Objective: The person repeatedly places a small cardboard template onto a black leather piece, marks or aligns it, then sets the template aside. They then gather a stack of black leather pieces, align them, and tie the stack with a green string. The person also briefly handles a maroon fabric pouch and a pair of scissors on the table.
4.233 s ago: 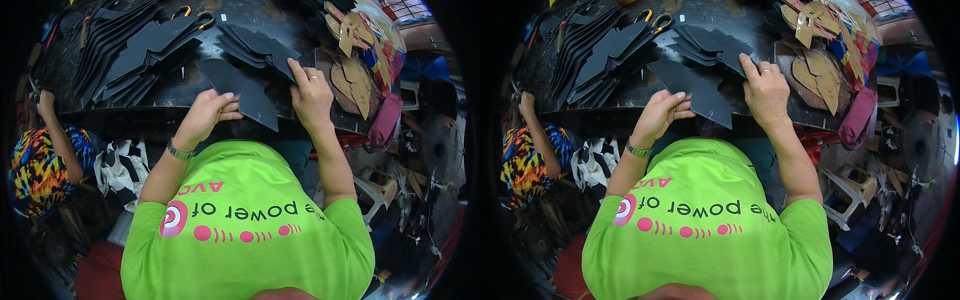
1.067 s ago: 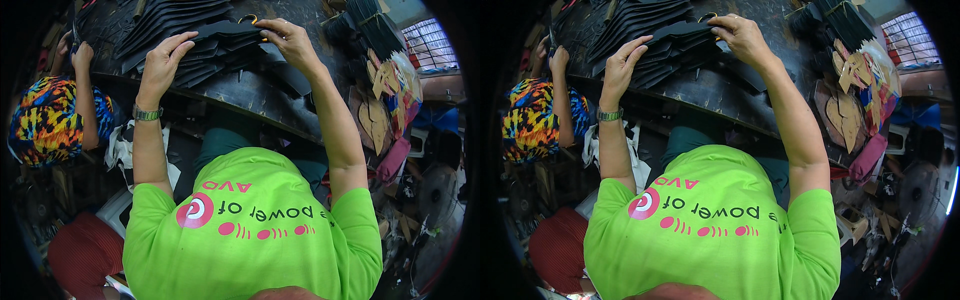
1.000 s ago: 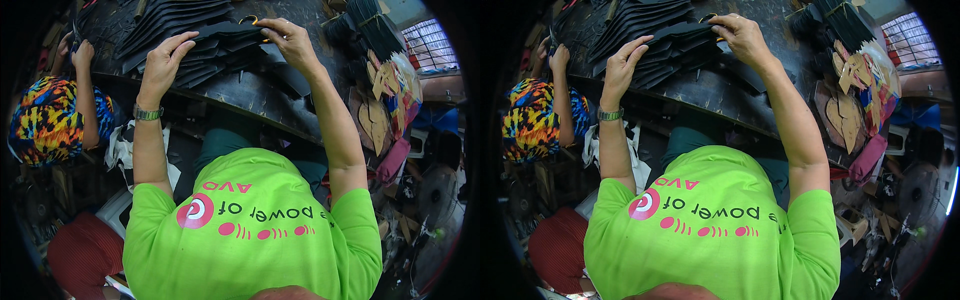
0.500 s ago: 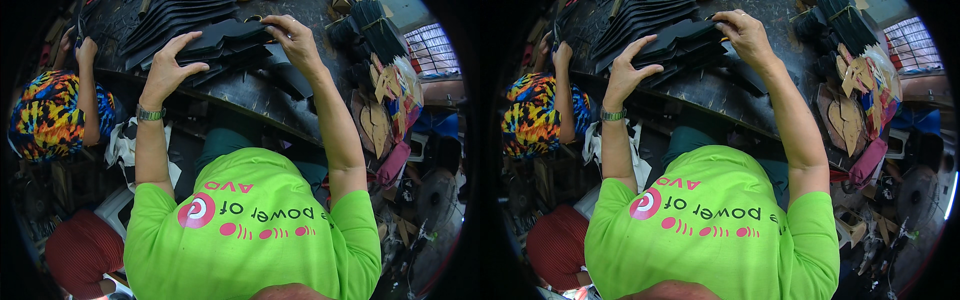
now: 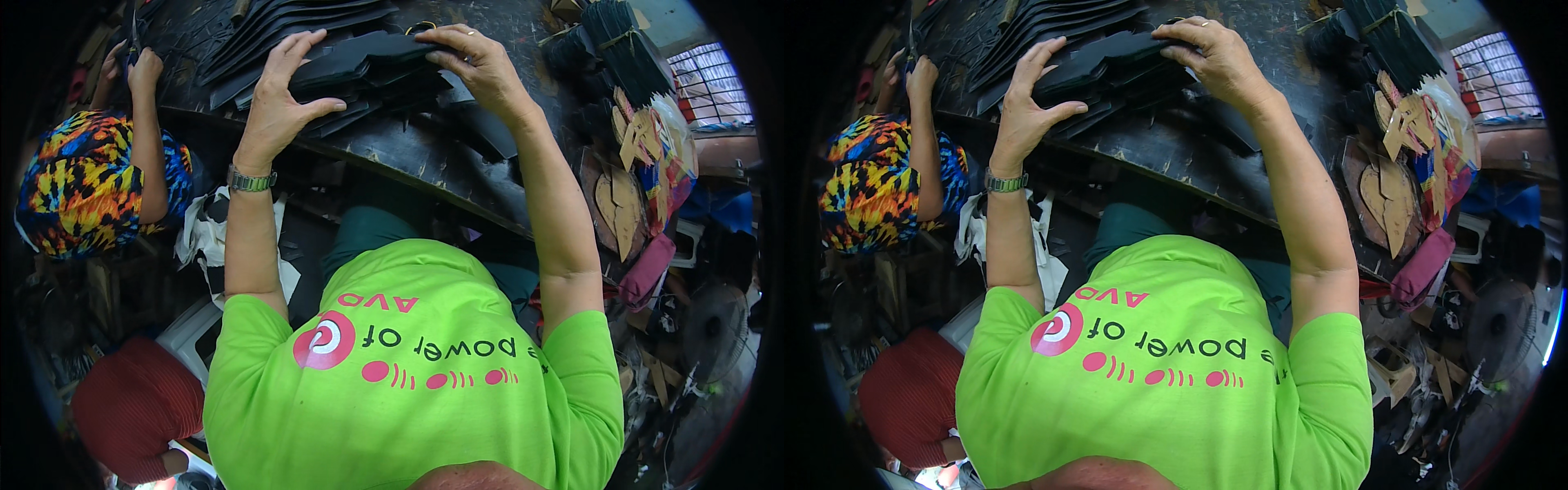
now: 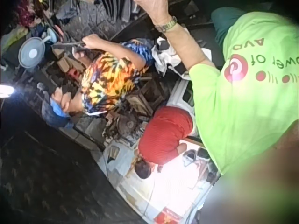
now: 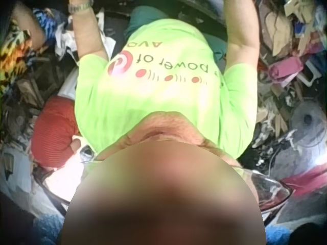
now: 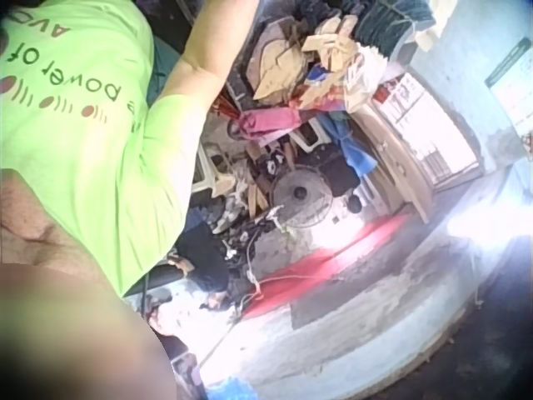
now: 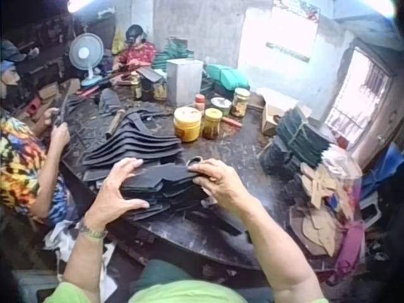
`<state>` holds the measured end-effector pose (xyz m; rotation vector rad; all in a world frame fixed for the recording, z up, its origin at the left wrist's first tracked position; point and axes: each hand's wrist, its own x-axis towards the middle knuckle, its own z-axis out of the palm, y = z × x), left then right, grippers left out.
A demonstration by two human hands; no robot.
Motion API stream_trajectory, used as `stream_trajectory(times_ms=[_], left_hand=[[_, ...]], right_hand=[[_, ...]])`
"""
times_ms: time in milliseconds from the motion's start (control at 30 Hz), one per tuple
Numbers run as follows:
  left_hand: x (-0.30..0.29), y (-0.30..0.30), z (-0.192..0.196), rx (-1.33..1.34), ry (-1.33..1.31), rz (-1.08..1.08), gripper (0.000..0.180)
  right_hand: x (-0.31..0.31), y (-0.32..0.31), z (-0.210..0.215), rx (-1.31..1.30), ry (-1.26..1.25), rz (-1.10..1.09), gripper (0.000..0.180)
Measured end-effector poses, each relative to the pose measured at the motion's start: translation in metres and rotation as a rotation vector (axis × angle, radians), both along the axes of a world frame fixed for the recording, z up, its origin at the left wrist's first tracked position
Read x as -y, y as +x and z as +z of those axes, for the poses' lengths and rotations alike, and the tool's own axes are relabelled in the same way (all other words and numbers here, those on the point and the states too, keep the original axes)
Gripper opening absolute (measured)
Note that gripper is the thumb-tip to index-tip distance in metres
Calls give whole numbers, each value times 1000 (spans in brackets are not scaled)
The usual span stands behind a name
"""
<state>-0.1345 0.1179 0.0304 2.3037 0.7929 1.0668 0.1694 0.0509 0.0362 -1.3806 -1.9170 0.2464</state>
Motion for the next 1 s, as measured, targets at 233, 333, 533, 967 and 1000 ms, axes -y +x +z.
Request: stream_trajectory(times_ms=[233,333,533,967,1000], left_hand=[[-1,0,-3,-18,94,60,105],[0,-1,-3,-1,99,73,105],[-1,-6,-1,-23,24,37,108],[1,-10,-13,200,-169,-24,132],[0,-11,-13,217,-177,-38,131]], right_hand=[[-4,-3,-1,-264,-133,-18,26],[-6,-1,-5,-239,-132,-39,26],[-12,0,-16,-365,-56,-16,25],[-7,3,-15,-523,-212,10,30],[-6,3,-15,-515,-204,44,30]])
